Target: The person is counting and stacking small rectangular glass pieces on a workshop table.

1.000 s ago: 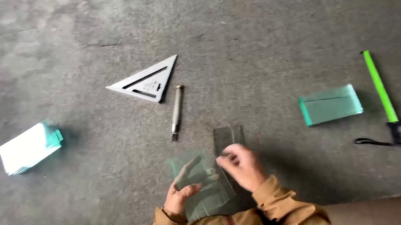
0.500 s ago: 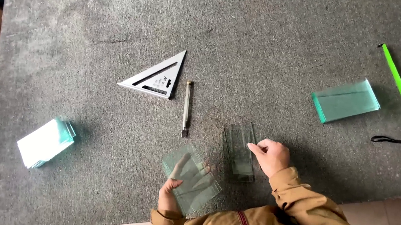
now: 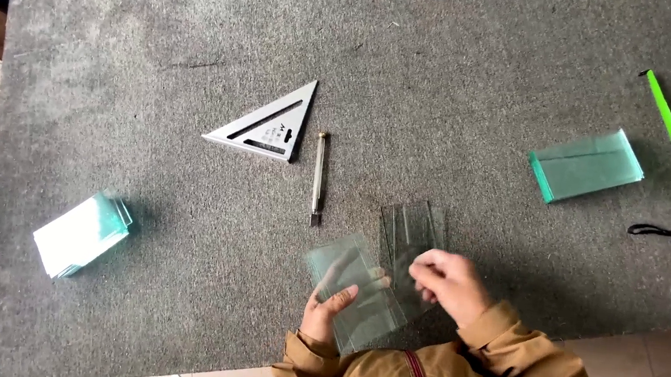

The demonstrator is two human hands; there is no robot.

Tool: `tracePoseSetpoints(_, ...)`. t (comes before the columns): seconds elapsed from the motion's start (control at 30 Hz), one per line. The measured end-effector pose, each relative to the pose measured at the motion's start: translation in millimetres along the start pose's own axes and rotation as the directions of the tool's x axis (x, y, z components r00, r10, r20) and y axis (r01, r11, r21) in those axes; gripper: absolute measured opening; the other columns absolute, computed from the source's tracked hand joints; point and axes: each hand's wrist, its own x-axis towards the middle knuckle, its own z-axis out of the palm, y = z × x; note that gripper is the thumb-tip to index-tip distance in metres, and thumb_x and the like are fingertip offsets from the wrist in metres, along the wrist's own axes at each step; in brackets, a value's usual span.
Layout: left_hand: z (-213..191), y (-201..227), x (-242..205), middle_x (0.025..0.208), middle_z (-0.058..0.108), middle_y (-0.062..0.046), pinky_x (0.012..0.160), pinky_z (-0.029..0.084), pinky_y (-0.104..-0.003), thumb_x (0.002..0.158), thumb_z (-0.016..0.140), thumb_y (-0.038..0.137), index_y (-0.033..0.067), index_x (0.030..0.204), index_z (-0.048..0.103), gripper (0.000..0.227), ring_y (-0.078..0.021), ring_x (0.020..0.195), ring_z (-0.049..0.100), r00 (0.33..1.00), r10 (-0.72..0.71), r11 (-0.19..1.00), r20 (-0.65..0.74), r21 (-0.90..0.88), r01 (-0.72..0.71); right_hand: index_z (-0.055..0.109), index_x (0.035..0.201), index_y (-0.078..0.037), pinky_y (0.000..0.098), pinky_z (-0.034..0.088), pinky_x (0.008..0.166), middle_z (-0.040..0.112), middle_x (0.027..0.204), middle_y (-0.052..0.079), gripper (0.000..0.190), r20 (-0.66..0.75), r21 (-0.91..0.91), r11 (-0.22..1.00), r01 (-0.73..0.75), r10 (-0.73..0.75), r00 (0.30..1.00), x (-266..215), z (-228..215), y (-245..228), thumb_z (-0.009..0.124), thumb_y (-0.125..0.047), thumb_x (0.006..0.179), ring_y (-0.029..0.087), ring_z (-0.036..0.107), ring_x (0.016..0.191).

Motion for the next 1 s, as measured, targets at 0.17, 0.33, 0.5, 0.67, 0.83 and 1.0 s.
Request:
tracePoseSetpoints(0.17, -26, -2, 11, 0.153, 0.056, -0.043, 0.121, 0.042, -0.08, 0.07, 0.062, 0.007, 0.012, 0.172, 0.043, 0.104, -0.0564, 0.136, 0.057, 0.988, -0.109, 0.943, -0.105, -0.326, 0.069, 0.078, 0.102, 0.003, 0.031, 0.05, 0.048, 0.077, 0.078, 0.017, 0.015, -0.341, 0.233, 0.972, 0.006, 0.076, 0.937, 34, -23, 50, 0.077, -0.013, 0.104, 0.02, 0.066, 0.058)
tracePoseSetpoints(0.33, -61, -26, 19, 0.159, 0.05, -0.049, 0.124, 0.035, -0.083, 0.078, 0.071, 0.0, 0.0118, 0.173, 0.038, 0.101, -0.0622, 0.149, 0.05, 0.998, -0.039, 0.917, 0.057, -0.394, 0.058, 0.081, 0.088, -0.018, 0.0384, 0.058, 0.064, 0.085, 0.081, -0.001, 0.027, -0.464, -0.385, 0.896, -0.222, 0.02, 0.885, 42, -23, 26, 0.084, -0.044, 0.095, 0.023, 0.078, 0.071)
tracePoseSetpoints(0.5, -25, -15, 12, 0.146, 0.07, -0.037, 0.118, 0.05, -0.078, 0.077, 0.086, 0.009, 0.0131, 0.17, 0.045, 0.101, -0.0532, 0.136, 0.068, 0.99, 0.024, 0.986, 0.14, -0.168, 0.0, 0.076, 0.109, -0.019, 0.0409, 0.057, 0.087, 0.082, 0.112, 0.002, 0.039, -0.382, -0.604, 0.797, -0.031, -0.255, 0.888, 29, -8, 12, 0.077, -0.055, 0.096, 0.019, 0.074, 0.091)
tracePoseSetpoints(0.67, -16, -27, 20, 0.147, 0.07, -0.039, 0.111, 0.058, -0.073, 0.088, 0.076, 0.01, 0.0097, 0.168, 0.048, 0.084, -0.0516, 0.13, 0.071, 0.995, -0.061, 0.996, 0.078, -0.059, 0.066, 0.081, 0.1, -0.006, 0.0279, 0.059, 0.057, 0.077, 0.078, 0.005, 0.011, 0.05, -0.125, 0.991, 0.038, -0.032, 0.998, -3, 14, -12, 0.072, -0.011, 0.105, 0.015, 0.071, 0.062)
tracePoseSetpoints(0.83, -11, -2, 14, 0.146, 0.064, -0.04, 0.115, 0.049, -0.075, 0.07, 0.07, 0.017, 0.0101, 0.169, 0.045, 0.103, -0.0545, 0.131, 0.065, 0.975, -0.175, 0.963, -0.135, -0.231, 0.14, 0.081, 0.108, 0.003, 0.0312, 0.057, 0.059, 0.08, 0.084, 0.017, 0.012, -0.254, 0.099, 0.993, -0.067, 0.09, 0.963, 15, -27, 16, 0.075, -0.007, 0.105, 0.022, 0.071, 0.068)
tracePoseSetpoints(1.0, -28, -10, 23, 0.15, 0.058, -0.042, 0.117, 0.046, -0.079, 0.067, 0.072, 0.009, 0.0111, 0.174, 0.037, 0.113, -0.0588, 0.138, 0.059, 0.98, -0.153, 0.945, -0.125, -0.31, 0.108, 0.085, 0.098, -0.008, 0.0255, 0.06, 0.054, 0.086, 0.081, 0.008, 0.012, -0.359, -0.129, 0.975, -0.181, 0.124, 0.925, 36, -33, 9, 0.082, -0.018, 0.103, 0.014, 0.079, 0.066)
